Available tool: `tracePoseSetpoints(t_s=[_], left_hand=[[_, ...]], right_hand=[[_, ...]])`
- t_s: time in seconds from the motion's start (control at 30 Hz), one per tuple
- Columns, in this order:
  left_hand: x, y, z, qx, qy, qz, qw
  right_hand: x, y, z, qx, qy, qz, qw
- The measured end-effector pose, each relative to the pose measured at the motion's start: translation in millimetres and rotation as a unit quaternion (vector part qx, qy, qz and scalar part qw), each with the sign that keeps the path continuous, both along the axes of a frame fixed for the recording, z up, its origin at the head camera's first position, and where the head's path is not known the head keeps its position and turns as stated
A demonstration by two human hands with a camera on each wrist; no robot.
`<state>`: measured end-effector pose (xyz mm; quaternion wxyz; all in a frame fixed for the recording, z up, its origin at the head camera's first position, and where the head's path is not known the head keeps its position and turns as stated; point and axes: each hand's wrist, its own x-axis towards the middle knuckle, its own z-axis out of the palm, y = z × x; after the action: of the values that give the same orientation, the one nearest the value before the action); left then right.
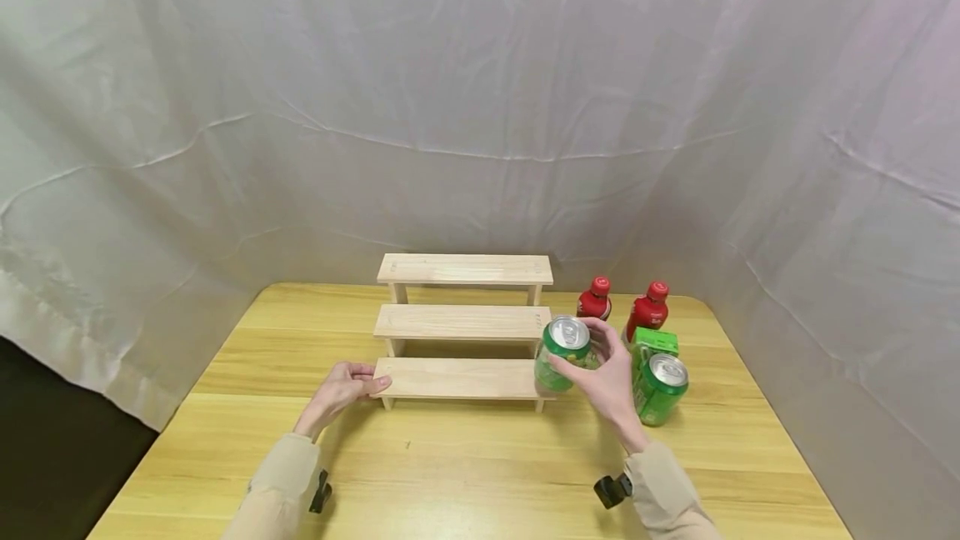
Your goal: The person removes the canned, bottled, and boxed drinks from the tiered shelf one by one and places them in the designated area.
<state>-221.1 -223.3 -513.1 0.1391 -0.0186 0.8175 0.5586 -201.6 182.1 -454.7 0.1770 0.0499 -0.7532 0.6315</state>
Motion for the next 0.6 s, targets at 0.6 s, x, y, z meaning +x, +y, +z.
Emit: tracePoseSetpoints(t_s=[0.6], left_hand=[[1.4, -0.2, 0.8, -0.001, 0.001, -0.002, 1.0000]], right_hand=[[7.4, 21, -30.7, 0.020, -0.036, -0.120, 0.9919]])
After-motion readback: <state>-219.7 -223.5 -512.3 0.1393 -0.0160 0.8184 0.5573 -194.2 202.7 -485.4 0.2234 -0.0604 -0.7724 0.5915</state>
